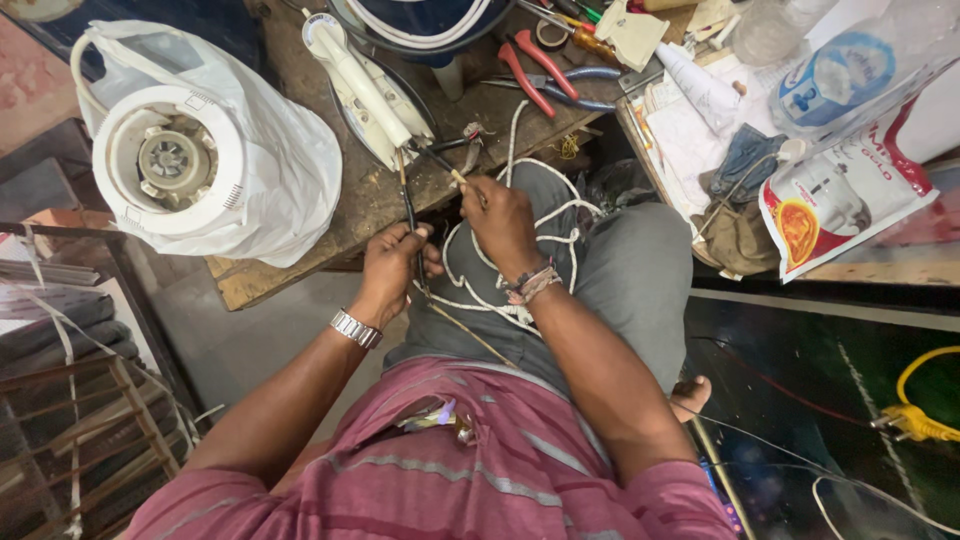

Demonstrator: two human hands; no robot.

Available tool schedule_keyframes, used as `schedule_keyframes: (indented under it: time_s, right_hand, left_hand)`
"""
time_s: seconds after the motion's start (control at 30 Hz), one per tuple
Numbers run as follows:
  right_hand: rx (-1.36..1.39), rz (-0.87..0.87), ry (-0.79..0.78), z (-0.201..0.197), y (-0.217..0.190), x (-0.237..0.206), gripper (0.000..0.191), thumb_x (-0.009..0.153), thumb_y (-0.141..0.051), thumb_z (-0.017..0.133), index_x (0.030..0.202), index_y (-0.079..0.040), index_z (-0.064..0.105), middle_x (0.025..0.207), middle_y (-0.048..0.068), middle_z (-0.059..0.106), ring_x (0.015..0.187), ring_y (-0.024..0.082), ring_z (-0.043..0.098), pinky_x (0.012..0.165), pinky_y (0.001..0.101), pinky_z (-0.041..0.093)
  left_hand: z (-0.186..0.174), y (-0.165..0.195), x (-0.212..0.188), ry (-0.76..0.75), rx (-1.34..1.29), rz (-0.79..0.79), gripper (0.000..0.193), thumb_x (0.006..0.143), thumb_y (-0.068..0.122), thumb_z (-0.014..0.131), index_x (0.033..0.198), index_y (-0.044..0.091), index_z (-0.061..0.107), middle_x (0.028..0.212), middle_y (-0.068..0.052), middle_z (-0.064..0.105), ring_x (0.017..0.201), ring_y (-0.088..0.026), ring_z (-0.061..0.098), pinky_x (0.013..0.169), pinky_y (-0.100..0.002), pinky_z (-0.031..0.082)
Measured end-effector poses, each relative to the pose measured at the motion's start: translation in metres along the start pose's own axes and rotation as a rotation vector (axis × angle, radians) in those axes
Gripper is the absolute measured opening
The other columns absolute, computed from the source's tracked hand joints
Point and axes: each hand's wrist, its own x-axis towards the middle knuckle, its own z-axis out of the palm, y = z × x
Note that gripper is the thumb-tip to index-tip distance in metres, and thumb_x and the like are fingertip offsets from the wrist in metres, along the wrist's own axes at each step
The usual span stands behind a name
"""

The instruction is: The person repairs a small white appliance by stripping wires, connecting them to terminals, and tightening screws. They use pliers and screwdrivers to manipulate the internal components and secure the connections.

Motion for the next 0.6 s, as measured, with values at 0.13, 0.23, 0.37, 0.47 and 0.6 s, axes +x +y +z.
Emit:
schedule_keyframes:
  time_s: [0.13,0.23,0.37,0.47,0.6]
  right_hand:
    - [-0.019,0.008,-0.005,0.004,0.002,0.001,0.017,0.097,-0.017,0.066,0.103,-0.004,0.075,0.073,0.013,0.074,0.068,0.026,0.077,0.061,0.0379,0.057]
    - [-0.037,0.010,-0.039,0.009,0.001,0.001,0.019,0.096,-0.019,0.067,0.106,-0.005,0.075,0.074,0.013,0.075,0.070,0.027,0.077,0.062,0.0389,0.058]
    - [-0.093,0.036,-0.095,0.013,0.000,0.000,0.026,0.095,-0.024,0.069,0.114,-0.006,0.072,0.072,0.013,0.074,0.069,0.029,0.075,0.061,0.0416,0.056]
    - [-0.148,0.056,-0.091,0.013,0.003,0.002,0.023,0.098,-0.025,0.069,0.112,-0.008,0.074,0.072,0.013,0.074,0.069,0.031,0.074,0.061,0.0431,0.055]
    - [-0.066,0.033,-0.068,0.004,0.015,0.001,0.018,0.101,-0.025,0.069,0.108,-0.008,0.071,0.077,0.009,0.076,0.069,0.020,0.076,0.061,0.0346,0.056]
  left_hand:
    - [-0.002,-0.002,0.002,-0.002,-0.003,0.007,0.017,0.101,0.019,0.061,0.105,0.003,0.064,0.075,-0.009,0.070,0.058,-0.017,0.068,0.056,-0.028,0.051]
    - [-0.003,-0.005,0.005,-0.007,0.000,0.004,0.017,0.102,0.019,0.060,0.103,0.002,0.064,0.076,-0.009,0.070,0.059,-0.017,0.068,0.056,-0.029,0.052]
    - [-0.005,-0.007,0.008,-0.031,-0.012,0.007,0.019,0.103,0.020,0.060,0.100,0.001,0.062,0.078,-0.010,0.072,0.060,-0.018,0.069,0.057,-0.029,0.053]
    - [-0.004,-0.005,0.008,-0.039,-0.014,-0.010,0.019,0.102,0.021,0.060,0.101,0.002,0.063,0.079,-0.010,0.072,0.061,-0.017,0.069,0.058,-0.029,0.053]
    - [0.001,-0.001,0.000,-0.027,0.022,-0.024,0.020,0.100,0.023,0.061,0.099,0.004,0.064,0.082,-0.007,0.075,0.068,-0.015,0.072,0.063,-0.028,0.056]
